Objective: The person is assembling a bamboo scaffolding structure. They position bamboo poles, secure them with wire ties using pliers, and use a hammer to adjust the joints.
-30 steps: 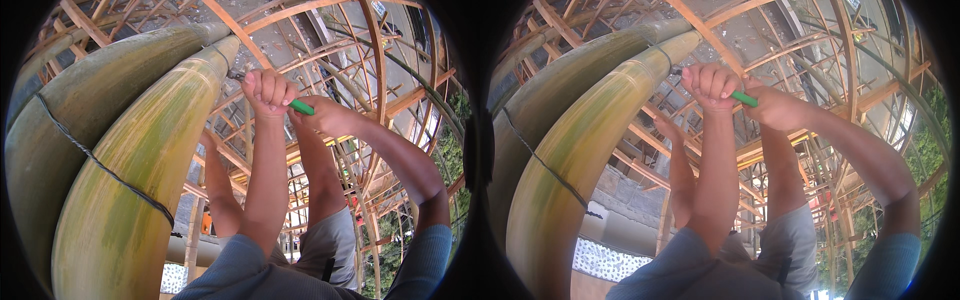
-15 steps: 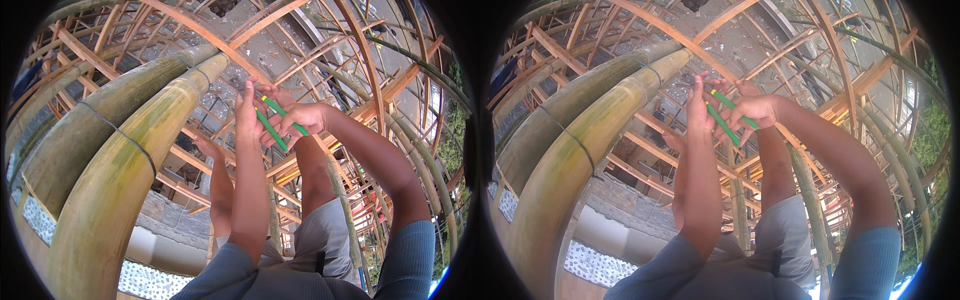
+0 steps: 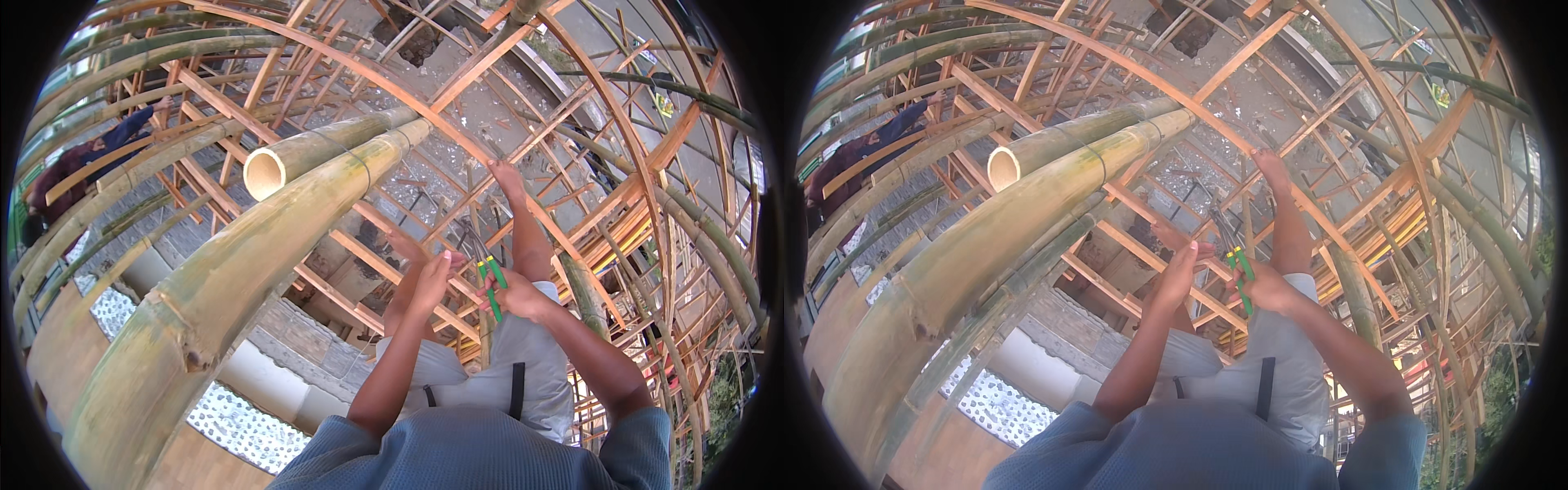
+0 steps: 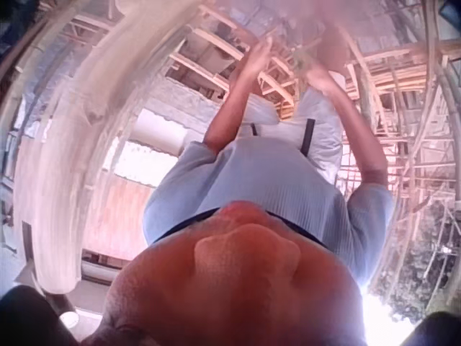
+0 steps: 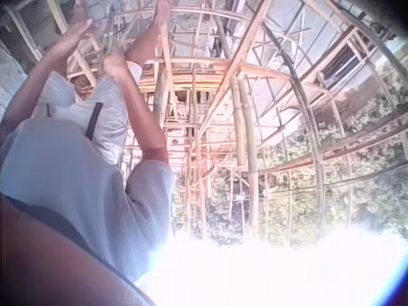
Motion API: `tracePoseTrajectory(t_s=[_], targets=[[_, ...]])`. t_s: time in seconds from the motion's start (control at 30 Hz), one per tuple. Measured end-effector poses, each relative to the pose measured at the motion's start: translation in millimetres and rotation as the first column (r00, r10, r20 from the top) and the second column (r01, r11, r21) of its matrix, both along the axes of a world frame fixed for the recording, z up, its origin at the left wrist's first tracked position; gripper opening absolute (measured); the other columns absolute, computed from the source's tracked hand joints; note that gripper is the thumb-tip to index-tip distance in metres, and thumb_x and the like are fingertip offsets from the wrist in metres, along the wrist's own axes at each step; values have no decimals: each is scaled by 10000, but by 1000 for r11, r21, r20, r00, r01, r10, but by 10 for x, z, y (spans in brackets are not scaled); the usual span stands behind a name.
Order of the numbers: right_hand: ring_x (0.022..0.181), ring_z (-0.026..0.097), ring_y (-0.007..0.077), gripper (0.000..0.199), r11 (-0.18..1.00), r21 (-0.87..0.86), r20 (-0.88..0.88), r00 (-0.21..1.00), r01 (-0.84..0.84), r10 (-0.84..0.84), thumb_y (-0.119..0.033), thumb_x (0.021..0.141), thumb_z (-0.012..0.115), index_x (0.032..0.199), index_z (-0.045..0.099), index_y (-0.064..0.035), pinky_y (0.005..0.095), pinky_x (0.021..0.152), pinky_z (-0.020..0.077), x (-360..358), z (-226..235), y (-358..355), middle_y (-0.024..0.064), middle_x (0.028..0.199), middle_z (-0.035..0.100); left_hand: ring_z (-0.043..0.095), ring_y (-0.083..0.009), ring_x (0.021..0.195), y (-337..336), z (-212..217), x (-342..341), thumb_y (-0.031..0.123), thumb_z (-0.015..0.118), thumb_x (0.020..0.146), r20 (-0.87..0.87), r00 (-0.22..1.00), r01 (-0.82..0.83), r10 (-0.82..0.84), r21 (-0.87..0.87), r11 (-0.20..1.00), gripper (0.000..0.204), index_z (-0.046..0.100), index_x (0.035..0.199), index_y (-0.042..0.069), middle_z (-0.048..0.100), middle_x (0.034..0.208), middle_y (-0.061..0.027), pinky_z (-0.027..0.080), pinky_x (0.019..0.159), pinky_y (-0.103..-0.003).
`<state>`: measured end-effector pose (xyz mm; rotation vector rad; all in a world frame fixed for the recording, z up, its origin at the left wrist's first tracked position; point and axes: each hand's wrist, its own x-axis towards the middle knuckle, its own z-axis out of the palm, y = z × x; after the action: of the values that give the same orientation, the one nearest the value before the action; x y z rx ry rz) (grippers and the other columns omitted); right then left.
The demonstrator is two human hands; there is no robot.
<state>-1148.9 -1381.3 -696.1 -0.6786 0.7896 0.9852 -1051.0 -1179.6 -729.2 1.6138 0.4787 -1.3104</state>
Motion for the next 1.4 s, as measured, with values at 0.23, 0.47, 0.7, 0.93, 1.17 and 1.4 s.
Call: tracePoseTrajectory(t_s=[0.23, 0.47, 0.7, 0.93, 1.17, 1.4], targets=[[997, 628, 207, 411, 944, -258, 197, 968, 206, -158, 75, 844, 414, 1222, 561, 10, 335, 798, 499, 2, 616, 180, 141, 1082, 605, 573, -183, 1003, 580, 1912, 692, 255, 498, 1018, 862, 491, -299, 130, 27, 954, 336, 460, 1258, 24, 550, 1058, -92, 486, 885, -340], [1084, 615, 393, 421, 785, -616, 372, 903, 65, 217, -31, 783, 515, 1188, 626, 1, 421, 926, 466, 120, 796, 262, 291, 1108, 644, 367, -314, 1339, -244, 3584, 1800, 560, 771, 757, 952, -176, 92, 249, -236, 967, 1079, 162, 1487, 49, 338, 1428, -186, 327, 1124, -536], [935, 656, 411, 249, 634, -771, 329, 891, 61, 315, -81, 757, 550, 925, 683, 45, 480, 809, 507, -60, 959, 386, 284, 927, 670, 552, -292, 1167, -727, 3668, 2038, 235, 789, 829, 940, -74, -207, 333, -341, 917, 819, 271, 1407, -27, 444, 1369, -230, 548, 963, -421], [875, 670, 403, 240, 520, -848, 302, 897, 98, 322, -144, 795, 569, 871, 689, 49, 478, 776, 515, -246, 1062, 460, 283, 862, 672, 591, -273, 1090, -734, 3524, 2167, 219, 781, 839, 944, -188, -255, 272, -315, 914, 759, 321, 1371, -66, 497, 1324, -238, 573, 890, -388], [868, 673, 406, 249, 538, -840, 313, 877, 76, 364, -145, 792, 561, 868, 687, 56, 482, 767, 519, -55, 1090, 642, 285, 864, 673, 565, -290, 1140, -729, 3627, 2092, 193, 781, 830, 960, -46, -192, 277, -280, 940, 860, 215, 1426, -60, 451, 1366, -254, 550, 937, -391], [855, 672, 405, 249, 527, -847, 325, 855, 73, 405, -133, 774, 552, 861, 686, 59, 495, 754, 517, 79, 1194, 765, 283, 862, 672, 550, -310, 1169, -611, 3499, 2235, 208, 796, 815, 972, -69, -189, 223, -233, 954, 902, 196, 1421, -86, 436, 1368, -281, 517, 971, -400]])
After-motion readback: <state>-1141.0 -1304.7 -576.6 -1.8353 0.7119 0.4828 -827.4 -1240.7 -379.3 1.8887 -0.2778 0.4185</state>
